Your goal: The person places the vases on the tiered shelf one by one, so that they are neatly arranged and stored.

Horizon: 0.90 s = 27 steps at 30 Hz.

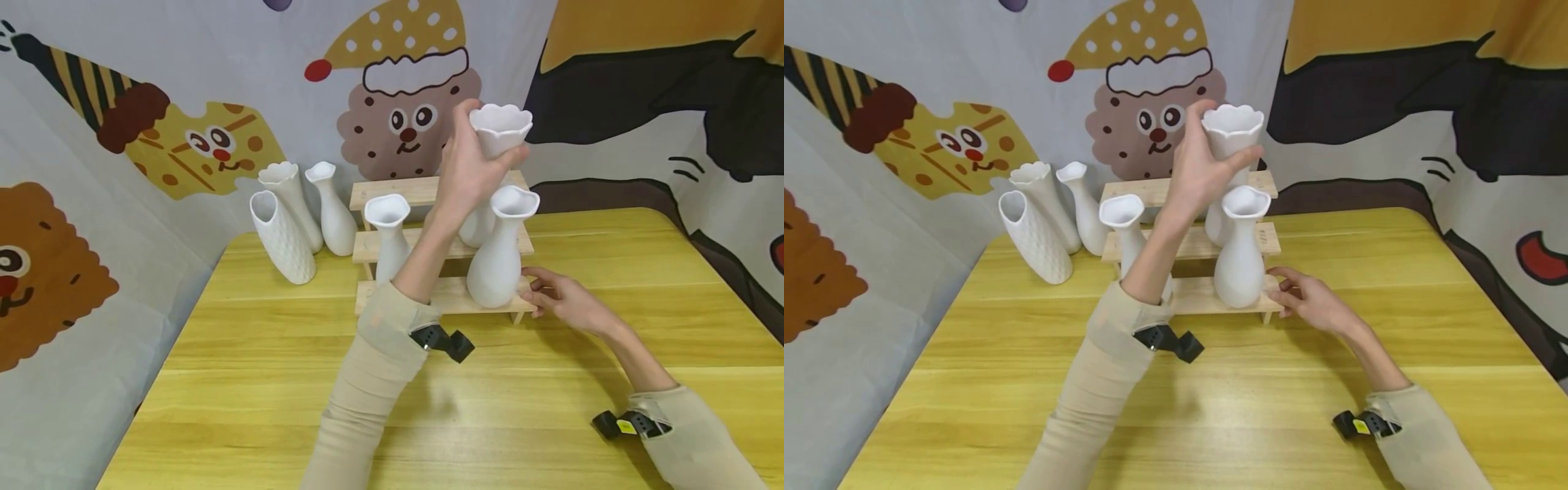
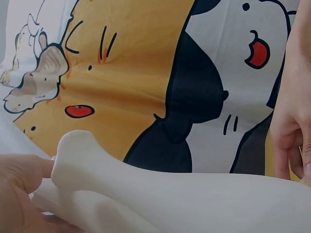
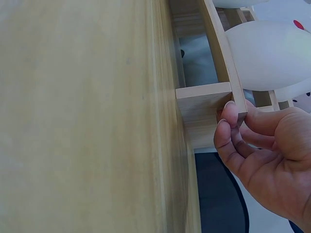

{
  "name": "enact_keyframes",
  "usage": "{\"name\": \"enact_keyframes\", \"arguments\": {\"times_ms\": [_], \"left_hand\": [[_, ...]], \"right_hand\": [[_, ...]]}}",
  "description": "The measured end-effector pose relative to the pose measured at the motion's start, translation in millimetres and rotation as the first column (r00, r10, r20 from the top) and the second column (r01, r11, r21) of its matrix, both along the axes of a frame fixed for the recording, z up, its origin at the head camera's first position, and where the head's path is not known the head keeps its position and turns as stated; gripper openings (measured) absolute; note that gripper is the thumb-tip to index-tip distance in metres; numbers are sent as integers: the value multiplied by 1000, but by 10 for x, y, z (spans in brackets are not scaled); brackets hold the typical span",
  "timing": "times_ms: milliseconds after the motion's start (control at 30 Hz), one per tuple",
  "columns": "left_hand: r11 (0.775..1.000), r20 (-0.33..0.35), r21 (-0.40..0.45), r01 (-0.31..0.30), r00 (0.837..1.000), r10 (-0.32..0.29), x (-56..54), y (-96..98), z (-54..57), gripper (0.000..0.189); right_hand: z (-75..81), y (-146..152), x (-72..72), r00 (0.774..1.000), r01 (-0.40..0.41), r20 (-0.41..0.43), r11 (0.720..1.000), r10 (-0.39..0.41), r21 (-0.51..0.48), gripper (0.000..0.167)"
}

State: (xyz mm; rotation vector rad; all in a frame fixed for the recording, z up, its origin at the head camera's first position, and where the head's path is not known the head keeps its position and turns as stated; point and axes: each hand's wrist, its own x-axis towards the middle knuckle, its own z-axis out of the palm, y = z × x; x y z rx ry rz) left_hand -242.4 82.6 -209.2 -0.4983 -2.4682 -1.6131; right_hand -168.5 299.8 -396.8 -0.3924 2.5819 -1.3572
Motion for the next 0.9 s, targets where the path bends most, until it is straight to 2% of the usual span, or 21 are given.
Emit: {"name": "enact_keyframes", "arguments": {"times_ms": [333, 567, 900], "left_hand": [[999, 13, -32, -1, 1000, 2, -6, -12, 15, 85], [998, -5, -65, -11, 1000, 10, -39, -22, 14, 81], [998, -5, -60, -4, 1000, 4, -44, -39, 19, 83]], "right_hand": [[5, -13, 0, 1000, -5, -5, 1000, 5, 16, 54], [13, -17, 2, 1000, -1, 2, 1000, 1, 1, 54], [7, -19, 4, 1000, 2, -1, 1000, -2, 7, 54]]}}
